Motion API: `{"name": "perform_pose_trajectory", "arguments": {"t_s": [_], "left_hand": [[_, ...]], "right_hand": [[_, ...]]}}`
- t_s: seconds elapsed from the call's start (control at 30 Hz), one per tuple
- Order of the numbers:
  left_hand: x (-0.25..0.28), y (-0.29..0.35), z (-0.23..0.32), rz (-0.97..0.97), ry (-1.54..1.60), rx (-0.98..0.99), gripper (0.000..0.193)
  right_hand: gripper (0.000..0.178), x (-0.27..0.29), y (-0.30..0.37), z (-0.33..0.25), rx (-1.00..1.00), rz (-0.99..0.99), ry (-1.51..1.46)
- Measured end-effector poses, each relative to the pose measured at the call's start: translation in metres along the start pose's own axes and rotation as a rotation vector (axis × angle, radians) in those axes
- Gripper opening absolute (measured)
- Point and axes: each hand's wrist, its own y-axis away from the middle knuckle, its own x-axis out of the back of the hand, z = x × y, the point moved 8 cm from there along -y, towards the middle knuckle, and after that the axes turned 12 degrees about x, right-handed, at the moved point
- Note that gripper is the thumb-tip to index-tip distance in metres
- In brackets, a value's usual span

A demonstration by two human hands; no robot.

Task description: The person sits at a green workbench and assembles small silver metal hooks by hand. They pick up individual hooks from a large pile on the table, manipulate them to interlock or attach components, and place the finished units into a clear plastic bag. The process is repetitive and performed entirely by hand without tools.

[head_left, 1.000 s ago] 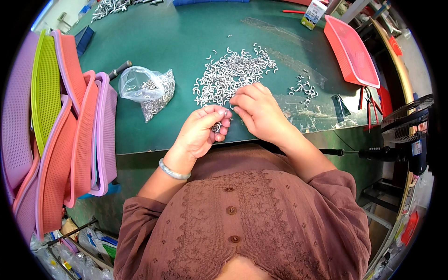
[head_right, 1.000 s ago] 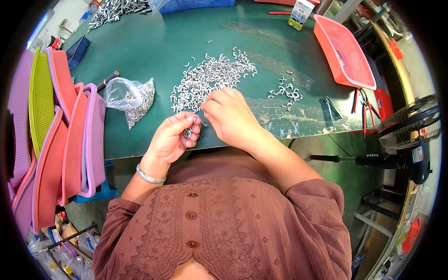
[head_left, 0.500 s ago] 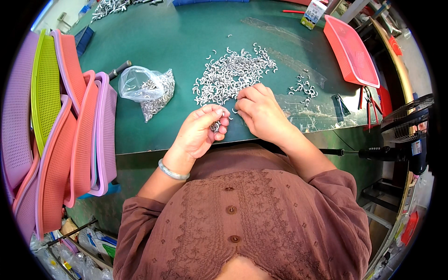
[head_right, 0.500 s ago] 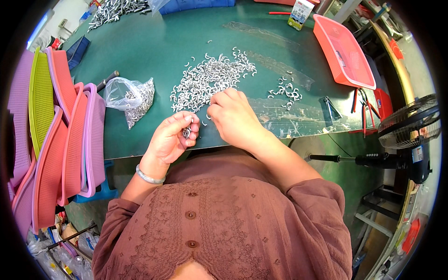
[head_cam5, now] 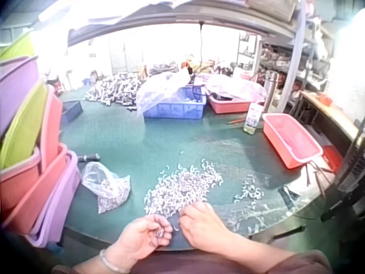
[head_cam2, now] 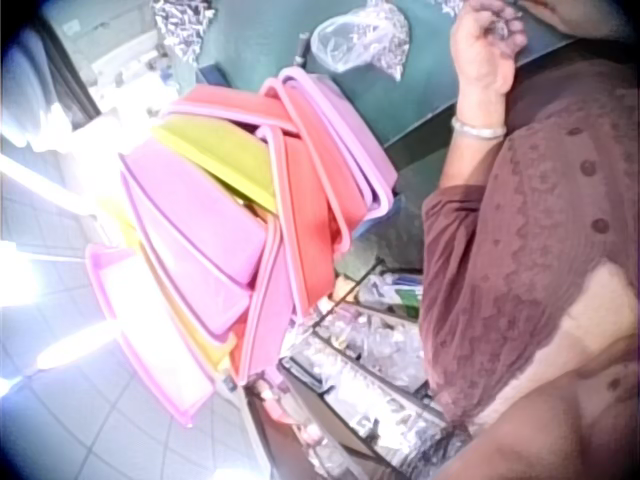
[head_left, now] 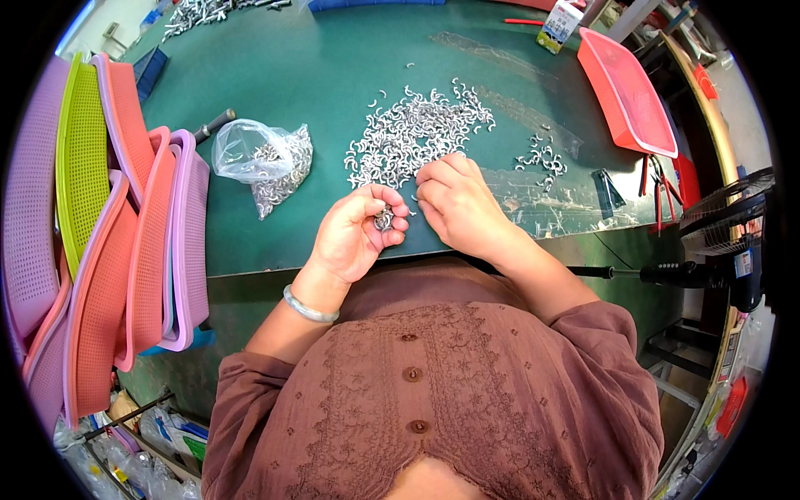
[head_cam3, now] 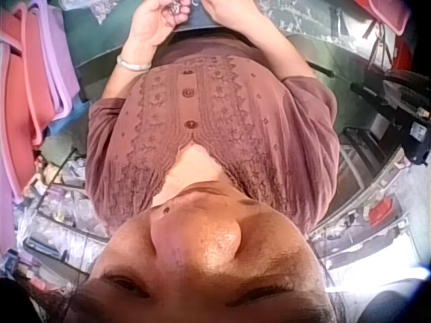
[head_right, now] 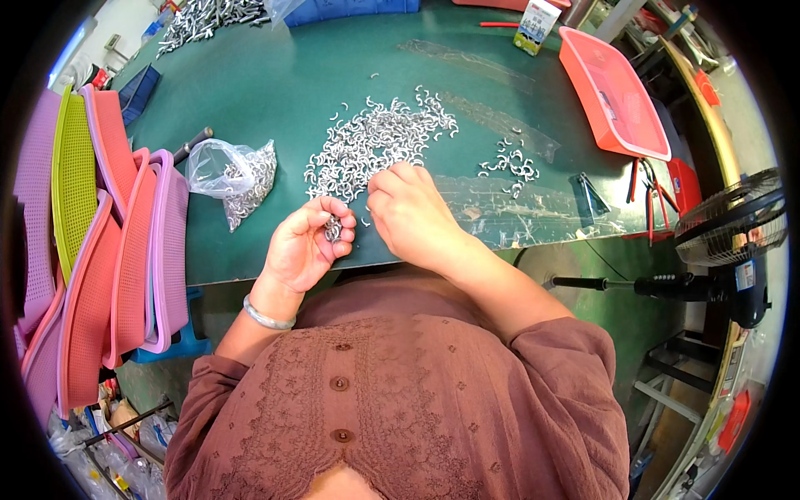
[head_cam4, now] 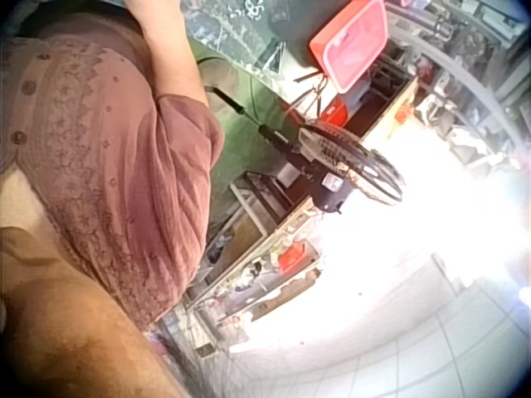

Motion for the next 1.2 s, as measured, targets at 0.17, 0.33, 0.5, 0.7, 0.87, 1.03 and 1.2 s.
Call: {"name": "perform_pose_trajectory", "arguments": {"t_s": [0.17, 0.33, 0.5, 0.7, 0.87, 1.03, 1.2], "left_hand": [[-0.002, 0.002, 0.0, 0.136, -0.059, -0.002, 0.012], [0.0, 0.002, 0.0, 0.117, -0.064, 0.0, 0.011], [0.001, 0.002, 0.0, 0.123, -0.062, -0.006, 0.009], [0.0, 0.002, -0.001, 0.11, -0.073, 0.0, 0.009], [0.0, 0.002, -0.001, 0.126, -0.083, -0.001, 0.009], [0.0, 0.003, -0.002, 0.139, -0.085, 0.004, 0.011], [0.0, 0.003, -0.002, 0.143, -0.095, 0.003, 0.011]], "right_hand": [[0.011, 0.012, -0.006, -0.003, 0.016, 0.072, -0.02], [0.003, 0.003, 0.002, 0.004, -0.011, 0.03, 0.034], [0.004, -0.001, 0.001, 0.002, -0.009, 0.033, 0.025], [0.005, -0.005, -0.001, 0.004, -0.001, 0.024, 0.052], [0.009, 0.001, -0.001, 0.008, -0.008, 0.054, 0.051], [0.01, -0.002, -0.002, 0.009, 0.001, -0.002, 0.044], [0.008, -0.004, -0.004, 0.009, 0.01, -0.023, 0.042]]}}
